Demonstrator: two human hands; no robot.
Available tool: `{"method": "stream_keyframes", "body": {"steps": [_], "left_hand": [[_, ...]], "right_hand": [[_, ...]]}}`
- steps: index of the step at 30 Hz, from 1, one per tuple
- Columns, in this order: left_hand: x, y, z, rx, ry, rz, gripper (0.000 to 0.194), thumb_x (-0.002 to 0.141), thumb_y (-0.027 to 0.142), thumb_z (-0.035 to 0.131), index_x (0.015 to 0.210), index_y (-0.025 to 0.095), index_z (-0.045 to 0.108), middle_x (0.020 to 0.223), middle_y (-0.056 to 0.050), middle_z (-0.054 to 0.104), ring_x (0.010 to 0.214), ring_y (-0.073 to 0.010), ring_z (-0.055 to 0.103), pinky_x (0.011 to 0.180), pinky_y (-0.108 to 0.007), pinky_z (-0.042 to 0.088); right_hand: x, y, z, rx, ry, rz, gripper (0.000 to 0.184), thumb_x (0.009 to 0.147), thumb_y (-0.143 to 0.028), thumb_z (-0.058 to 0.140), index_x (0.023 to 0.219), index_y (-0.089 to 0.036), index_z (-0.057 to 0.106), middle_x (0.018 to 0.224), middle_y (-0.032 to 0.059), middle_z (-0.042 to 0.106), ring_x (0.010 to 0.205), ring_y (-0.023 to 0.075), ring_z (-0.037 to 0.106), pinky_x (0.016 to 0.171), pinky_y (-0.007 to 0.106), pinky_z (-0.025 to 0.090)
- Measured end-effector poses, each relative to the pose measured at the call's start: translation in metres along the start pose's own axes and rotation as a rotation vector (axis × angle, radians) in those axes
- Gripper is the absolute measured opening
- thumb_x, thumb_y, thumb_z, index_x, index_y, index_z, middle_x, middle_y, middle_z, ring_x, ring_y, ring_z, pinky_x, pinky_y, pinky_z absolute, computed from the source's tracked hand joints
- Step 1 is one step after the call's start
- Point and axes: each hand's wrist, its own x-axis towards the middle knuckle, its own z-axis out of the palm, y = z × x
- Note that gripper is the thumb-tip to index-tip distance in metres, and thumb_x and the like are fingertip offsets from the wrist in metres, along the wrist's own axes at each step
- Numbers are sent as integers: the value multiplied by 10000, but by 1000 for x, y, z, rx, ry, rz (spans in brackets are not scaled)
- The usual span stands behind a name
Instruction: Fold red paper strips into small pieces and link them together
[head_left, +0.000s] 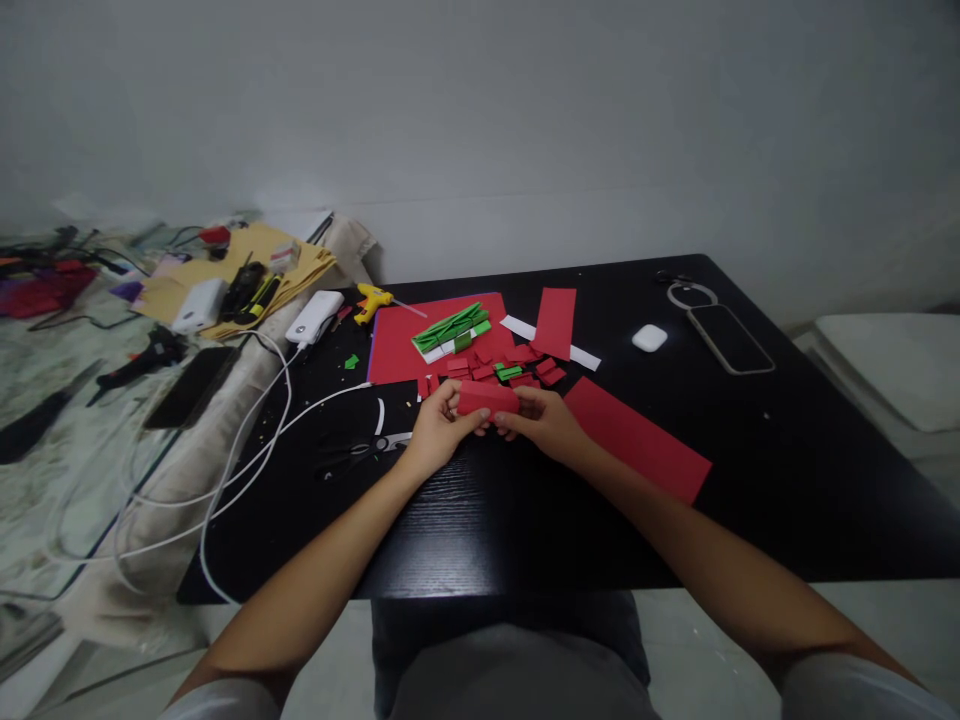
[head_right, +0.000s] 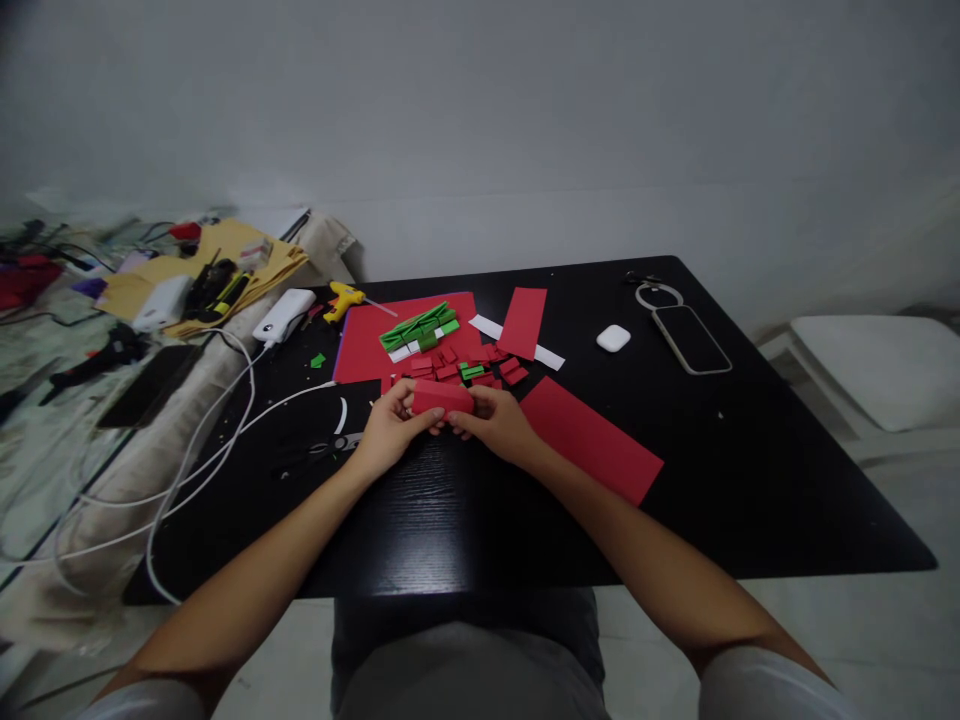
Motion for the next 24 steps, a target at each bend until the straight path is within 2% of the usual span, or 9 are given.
{"method": "stream_keyframes", "body": {"steps": [4, 10, 16, 24], "left_hand": [[1, -2, -2, 13, 17, 2, 367, 719, 316, 825, 966, 166, 598, 789, 5, 717, 589, -111, 651, 579, -246, 560], [2, -3, -1, -33, 92, -1, 454, 648, 317, 874, 974, 173, 592, 633, 69, 623, 537, -95, 632, 534, -206, 532], [0, 2, 1, 22, 54, -64, 364, 664, 381, 859, 780, 152, 601, 593, 28, 660, 520, -98, 614, 539, -209, 506], [-2, 4, 4, 84, 41, -67, 365, 697, 431, 829, 724, 149, 598, 543, 25, 633, 468, -87, 567, 493, -194, 442]], "right_hand": [[-1, 0, -1, -40, -38, 33, 314, 722, -406, 814, 864, -135, 742, 733, 39, 728, 611, 131, 651, 576, 255, 546], [-1, 1, -1, -47, -133, 84, 358, 705, -405, 824, 921, -129, 748, 803, 59, 746, 682, 148, 675, 615, 269, 561], [-2, 1, 1, -59, -165, 72, 361, 730, -392, 809, 966, -126, 741, 882, 75, 754, 728, 154, 684, 636, 267, 563], [-4, 6, 4, -83, -164, 87, 324, 739, -400, 803, 921, -138, 746, 877, 71, 761, 705, 154, 689, 635, 273, 565]]}}
